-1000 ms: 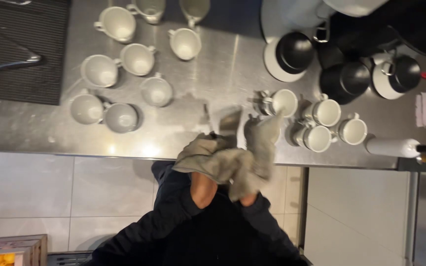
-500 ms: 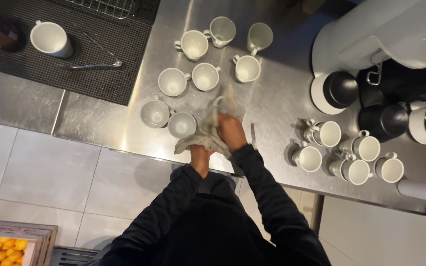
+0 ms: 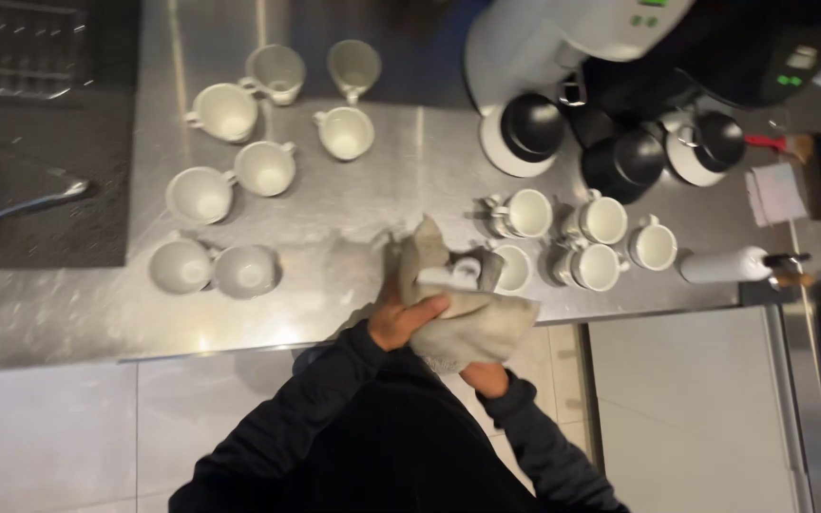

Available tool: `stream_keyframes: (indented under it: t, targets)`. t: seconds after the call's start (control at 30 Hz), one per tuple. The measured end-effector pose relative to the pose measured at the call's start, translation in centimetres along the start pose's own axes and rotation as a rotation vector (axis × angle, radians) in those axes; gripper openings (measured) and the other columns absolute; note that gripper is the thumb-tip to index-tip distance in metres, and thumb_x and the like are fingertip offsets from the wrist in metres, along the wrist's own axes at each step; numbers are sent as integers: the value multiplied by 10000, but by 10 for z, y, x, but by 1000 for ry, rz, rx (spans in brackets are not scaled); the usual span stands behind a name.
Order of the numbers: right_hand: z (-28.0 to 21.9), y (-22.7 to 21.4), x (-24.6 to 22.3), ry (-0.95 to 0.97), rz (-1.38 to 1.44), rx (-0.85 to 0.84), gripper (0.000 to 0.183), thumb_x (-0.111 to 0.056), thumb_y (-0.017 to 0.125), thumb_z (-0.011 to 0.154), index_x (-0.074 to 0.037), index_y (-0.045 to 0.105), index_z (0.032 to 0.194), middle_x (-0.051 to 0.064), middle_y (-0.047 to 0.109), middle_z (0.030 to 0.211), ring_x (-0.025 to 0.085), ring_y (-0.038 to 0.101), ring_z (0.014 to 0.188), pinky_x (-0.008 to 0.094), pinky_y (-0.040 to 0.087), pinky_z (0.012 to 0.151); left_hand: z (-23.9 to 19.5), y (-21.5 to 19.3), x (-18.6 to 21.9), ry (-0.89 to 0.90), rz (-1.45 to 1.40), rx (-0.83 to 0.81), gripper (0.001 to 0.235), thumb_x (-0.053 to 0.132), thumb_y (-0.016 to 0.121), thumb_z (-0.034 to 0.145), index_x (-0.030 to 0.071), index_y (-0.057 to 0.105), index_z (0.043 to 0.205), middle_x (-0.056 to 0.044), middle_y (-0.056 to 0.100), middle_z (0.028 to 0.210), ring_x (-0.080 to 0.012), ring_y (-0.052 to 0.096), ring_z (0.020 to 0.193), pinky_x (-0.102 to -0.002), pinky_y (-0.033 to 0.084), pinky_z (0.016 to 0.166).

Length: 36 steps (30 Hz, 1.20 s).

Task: Wiping ceramic coffee cups with a cloth and placing them on top of an espresso machine.

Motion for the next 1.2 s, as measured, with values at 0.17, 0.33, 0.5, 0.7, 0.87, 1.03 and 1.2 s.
stream_keyframes:
  t: [0.17,0.33,0.5,0.7,0.87,1.03,1.2]
  targets:
    - [-39,5,1,59,55,107,485,-268,786,788,-160,592,1219,103,667,1249,324,602,1151,451,479,987,8,31,17,198,-78,-200,771,341,772,916,-41,436,1495,-158,632,1344,-250,608,1260,-345,483,1086]
    - [-70,23,16,74,101,212,583,-278,769,829,-182,538,1356,116,626,1350,325,553,1280,449,444,1075,3,69,-8,-302,-380,-113,430,231,588,1045,-37,582,1381,-140,681,1240,-204,652,1134,-337,521,981]
    - [-114,40,26,343,484,222,465,-234,755,867,-172,617,1307,54,679,1291,235,628,1196,415,490,1043,-9,98,-25,-381,5,9,420,302,482,1085,-12,692,1270,-196,778,1089,-252,754,973,-366,571,876]
    - [-100,-38,-45,749,1649,496,359,-82,737,837,-15,685,1186,79,758,1112,222,729,964,372,576,841,-20,108,-41,-16,-112,-135,532,248,522,1019,-26,440,1468,-253,632,1289,-417,655,1146,-462,531,965]
    - [-95,-38,-25,496,695,545,259,-81,773,757,6,717,994,141,754,963,306,740,864,375,582,780,-60,117,-185,324,664,-14,483,226,412,1152,-53,341,1540,-327,500,1475,-467,533,1340,-464,432,1145]
    - [-72,-20,10,508,362,576,133,-49,760,712,3,693,815,181,704,792,373,697,750,413,553,670,-28,143,-116,-567,207,173,451,261,366,1125,-22,511,1445,-228,668,1348,-367,638,1243,-390,501,1024]
    - [-22,-54,25,522,278,570,130,45,643,757,20,673,881,218,679,837,424,663,833,473,534,722,-47,150,-105,-524,-790,483,518,232,373,1050,63,321,1537,-105,506,1492,-255,532,1357,-422,423,1135]
Point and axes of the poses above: each hand's wrist, its own z-axis towards the middle knuckle, its own y-axis out of the palm, x = y × z, the point moved 1 cm from there along z, towards the middle knuckle
